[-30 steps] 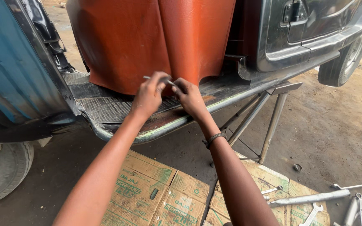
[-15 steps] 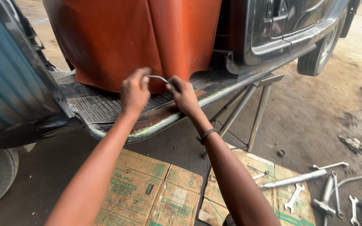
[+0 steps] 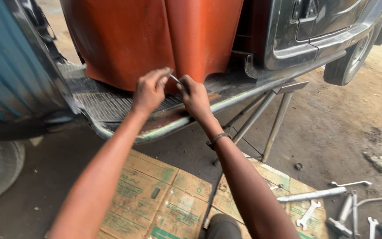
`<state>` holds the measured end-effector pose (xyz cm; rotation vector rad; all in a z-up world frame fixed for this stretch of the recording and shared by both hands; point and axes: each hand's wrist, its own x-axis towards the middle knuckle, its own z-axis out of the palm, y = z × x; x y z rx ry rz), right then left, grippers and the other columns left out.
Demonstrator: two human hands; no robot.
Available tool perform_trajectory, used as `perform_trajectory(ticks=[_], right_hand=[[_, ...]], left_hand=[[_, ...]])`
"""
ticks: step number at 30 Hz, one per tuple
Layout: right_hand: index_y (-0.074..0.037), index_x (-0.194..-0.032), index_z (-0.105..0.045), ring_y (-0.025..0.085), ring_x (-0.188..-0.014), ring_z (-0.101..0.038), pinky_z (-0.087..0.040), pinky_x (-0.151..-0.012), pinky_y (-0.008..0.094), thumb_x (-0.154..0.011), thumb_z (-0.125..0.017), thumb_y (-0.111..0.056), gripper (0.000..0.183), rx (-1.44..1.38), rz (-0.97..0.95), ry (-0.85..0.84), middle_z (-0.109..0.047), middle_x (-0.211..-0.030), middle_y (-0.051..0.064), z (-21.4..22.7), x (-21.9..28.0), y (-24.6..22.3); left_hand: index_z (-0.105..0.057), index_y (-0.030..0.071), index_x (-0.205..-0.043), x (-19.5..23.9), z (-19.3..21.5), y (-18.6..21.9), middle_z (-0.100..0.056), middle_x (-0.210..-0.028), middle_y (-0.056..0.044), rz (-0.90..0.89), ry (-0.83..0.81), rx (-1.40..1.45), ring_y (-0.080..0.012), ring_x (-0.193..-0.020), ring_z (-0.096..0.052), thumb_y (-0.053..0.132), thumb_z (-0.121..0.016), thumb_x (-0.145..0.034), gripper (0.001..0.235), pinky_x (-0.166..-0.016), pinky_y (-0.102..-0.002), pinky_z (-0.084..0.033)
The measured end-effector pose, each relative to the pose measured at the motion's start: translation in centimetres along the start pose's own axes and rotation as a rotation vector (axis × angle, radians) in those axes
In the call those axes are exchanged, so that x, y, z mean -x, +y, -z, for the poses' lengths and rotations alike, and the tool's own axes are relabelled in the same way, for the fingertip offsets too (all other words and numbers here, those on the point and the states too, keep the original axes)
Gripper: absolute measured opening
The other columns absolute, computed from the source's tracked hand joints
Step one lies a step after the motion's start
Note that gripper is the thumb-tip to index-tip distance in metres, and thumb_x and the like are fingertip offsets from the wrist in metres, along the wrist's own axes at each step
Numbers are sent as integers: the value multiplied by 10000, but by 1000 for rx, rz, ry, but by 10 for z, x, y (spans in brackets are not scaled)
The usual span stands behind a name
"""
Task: The person uses a metal tool to repeatedly scrape and pry at the seam of an orange vehicle body panel. The person is sitting on a cardboard box on the ground while performing the task.
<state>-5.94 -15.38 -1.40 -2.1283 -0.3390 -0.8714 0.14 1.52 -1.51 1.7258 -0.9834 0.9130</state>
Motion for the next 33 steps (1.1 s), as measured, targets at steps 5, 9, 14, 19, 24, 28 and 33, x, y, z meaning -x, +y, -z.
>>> perform_trajectory(ticks=[5,9,14,19,24,28,33], right_hand=[[-25,-943,-535,452,-818,-637,-464,-677,510,-1007,-613,-120,139,133,149,29,-672,-851,214,-8,6,1],[-46,-964,-551,453,-838,-639,-466,-685,522,-999,-610,-116,98,207,178,15,-682,-882,208,-9,7,0],[-47,-968,-560,449,-869,-649,-479,-706,520,-966,-606,-64,49,241,222,58,-680,-896,204,-9,6,0],[-37,-984,-576,418,-870,-670,-510,-724,484,-929,-573,-5,64,195,249,94,-693,-922,187,-8,12,-3],[-9,-958,-569,432,-859,-654,-489,-719,488,-990,-595,-29,46,173,194,109,-674,-901,213,-7,15,-6],[-13,-954,-578,398,-833,-679,-505,-718,467,-980,-587,-40,39,121,203,72,-684,-895,204,-8,13,-7],[0,-944,-587,429,-849,-662,-499,-730,478,-994,-611,-49,74,148,192,30,-681,-893,225,-5,16,-8]], left_hand=[[-710,-30,-1210,0,0,-10,-717,-903,-162,183,43,112,-239,-809,-700,-4,-623,-1002,227,-715,-366,-571],[-697,-16,-1206,0,0,-18,-639,-759,-44,465,-62,627,-95,-568,-605,8,-606,-1008,219,-493,-269,-522],[-711,-30,-1192,-1,-4,-20,-654,-728,-46,549,-74,655,-96,-545,-610,14,-613,-1006,215,-470,-270,-549],[-724,-29,-1183,6,-2,-23,-648,-743,-41,548,-34,549,-79,-527,-592,21,-631,-1006,206,-450,-266,-528],[-751,22,-1174,0,-3,-12,-641,-722,-28,605,-17,402,-55,-485,-567,50,-613,-1016,212,-400,-246,-494],[-769,32,-1183,9,0,-2,-663,-725,-27,496,-133,445,-50,-477,-543,36,-643,-997,225,-392,-242,-452],[-760,3,-1139,2,-2,-8,-664,-652,-64,566,-22,224,-64,-455,-573,48,-626,-1019,185,-399,-246,-462]])
